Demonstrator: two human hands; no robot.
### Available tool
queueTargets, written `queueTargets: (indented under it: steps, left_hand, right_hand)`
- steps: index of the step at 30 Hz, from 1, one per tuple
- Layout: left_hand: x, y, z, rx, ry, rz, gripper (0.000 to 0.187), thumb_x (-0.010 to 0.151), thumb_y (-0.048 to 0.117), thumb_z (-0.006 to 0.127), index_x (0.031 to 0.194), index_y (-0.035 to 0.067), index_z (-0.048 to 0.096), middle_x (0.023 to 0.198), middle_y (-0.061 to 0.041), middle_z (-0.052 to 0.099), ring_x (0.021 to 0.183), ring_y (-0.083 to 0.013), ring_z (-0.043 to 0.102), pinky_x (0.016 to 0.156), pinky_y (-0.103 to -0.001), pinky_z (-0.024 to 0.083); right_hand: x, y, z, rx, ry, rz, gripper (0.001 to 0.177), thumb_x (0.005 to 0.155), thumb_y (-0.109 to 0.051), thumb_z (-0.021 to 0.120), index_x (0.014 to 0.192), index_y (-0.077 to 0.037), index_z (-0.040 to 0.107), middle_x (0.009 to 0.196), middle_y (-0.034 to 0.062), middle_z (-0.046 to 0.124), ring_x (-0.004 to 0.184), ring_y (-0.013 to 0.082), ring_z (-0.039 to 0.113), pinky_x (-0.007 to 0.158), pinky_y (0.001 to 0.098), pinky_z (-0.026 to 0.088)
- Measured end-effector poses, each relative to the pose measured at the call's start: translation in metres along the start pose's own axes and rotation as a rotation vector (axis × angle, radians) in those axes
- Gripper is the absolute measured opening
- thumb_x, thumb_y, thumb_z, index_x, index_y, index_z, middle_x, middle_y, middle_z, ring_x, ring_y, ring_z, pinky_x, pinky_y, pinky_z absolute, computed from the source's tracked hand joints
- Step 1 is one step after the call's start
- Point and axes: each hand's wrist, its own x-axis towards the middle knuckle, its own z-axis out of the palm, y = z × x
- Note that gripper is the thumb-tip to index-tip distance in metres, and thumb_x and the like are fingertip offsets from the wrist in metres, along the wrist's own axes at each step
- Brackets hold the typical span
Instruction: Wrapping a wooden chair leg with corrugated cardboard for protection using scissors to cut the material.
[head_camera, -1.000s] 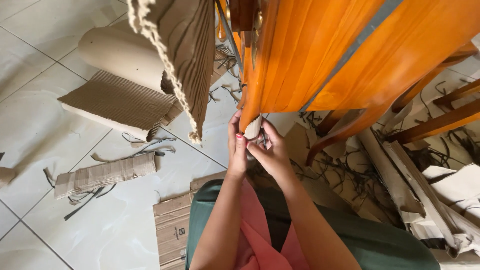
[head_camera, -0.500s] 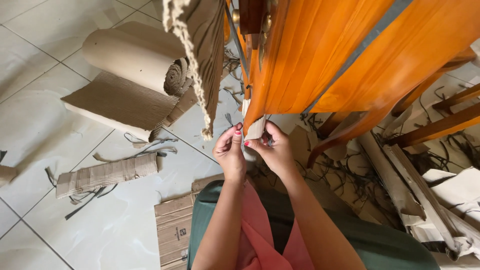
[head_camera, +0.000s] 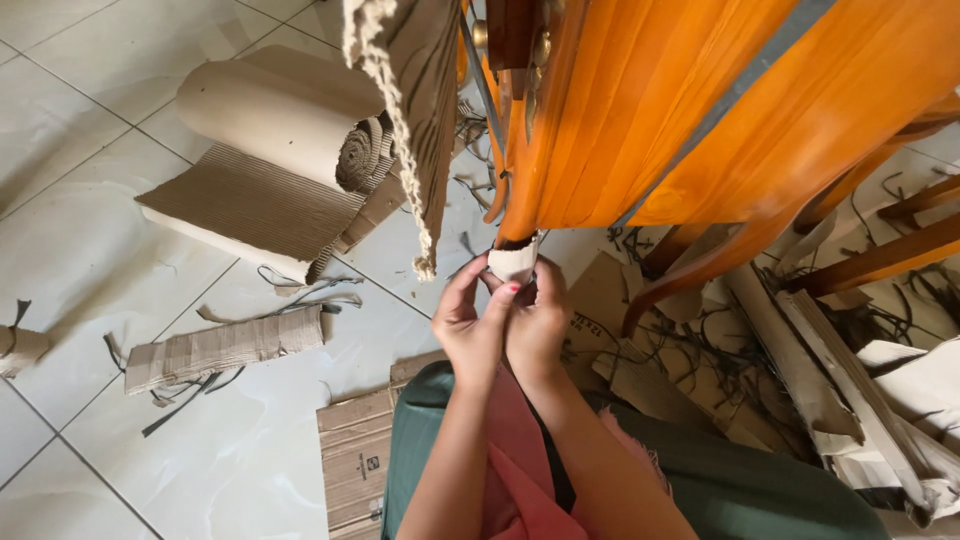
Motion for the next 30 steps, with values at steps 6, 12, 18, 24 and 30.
queueTargets:
  steps: [6,12,18,24,30]
  left_hand:
    - [0.012,-0.015,0.005,0.048,0.037,-0.036,0.050,0.073,0.003,0.092,0.120,-0.001,0.074,0.100,-0.011,0.070,0.086,-0.0157,0.070,0.079,-0.029,0.057]
    - [0.033,-0.010,0.004,0.008,0.080,-0.104,0.029,0.085,0.000,0.083,0.113,-0.002,0.076,0.096,-0.014,0.078,0.089,-0.0137,0.071,0.087,-0.034,0.061]
    - [0.041,-0.006,-0.008,-0.079,0.275,-0.176,0.023,0.089,-0.002,0.078,0.111,-0.005,0.075,0.096,-0.019,0.078,0.093,-0.0162,0.071,0.089,-0.036,0.063]
    - [0.038,-0.039,-0.036,-0.284,0.359,-0.130,0.019,0.098,-0.002,0.066,0.115,-0.008,0.070,0.099,-0.023,0.077,0.096,-0.0284,0.076,0.091,-0.042,0.065]
    - [0.040,-0.031,-0.037,-0.303,0.415,-0.107,0.018,0.099,-0.001,0.066,0.116,-0.006,0.070,0.103,-0.024,0.076,0.099,-0.0306,0.075,0.095,-0.044,0.063]
  right_hand:
    - [0.014,-0.004,-0.002,-0.092,-0.019,-0.079,0.038,0.089,-0.043,0.078,0.089,-0.010,0.060,0.080,0.0039,0.051,0.062,0.0236,0.059,0.052,0.0319,0.051]
    - [0.026,-0.002,-0.028,0.238,-0.337,0.088,0.049,0.078,-0.015,0.092,0.103,0.003,0.054,0.099,0.0158,0.059,0.061,0.0207,0.060,0.048,0.0300,0.052]
    - [0.019,-0.007,-0.002,0.262,-0.263,0.295,0.066,0.068,-0.010,0.096,0.114,-0.002,0.050,0.092,0.0205,0.065,0.080,0.0332,0.069,0.077,0.0444,0.061]
    - [0.021,-0.026,0.013,-0.018,-0.194,0.215,0.070,0.077,-0.027,0.089,0.127,-0.008,0.045,0.100,0.0206,0.070,0.092,0.0420,0.073,0.077,0.0559,0.060]
    - [0.017,-0.025,0.020,-0.093,-0.071,0.080,0.069,0.076,-0.035,0.090,0.125,-0.005,0.051,0.085,0.0159,0.071,0.076,0.0402,0.074,0.069,0.0511,0.059]
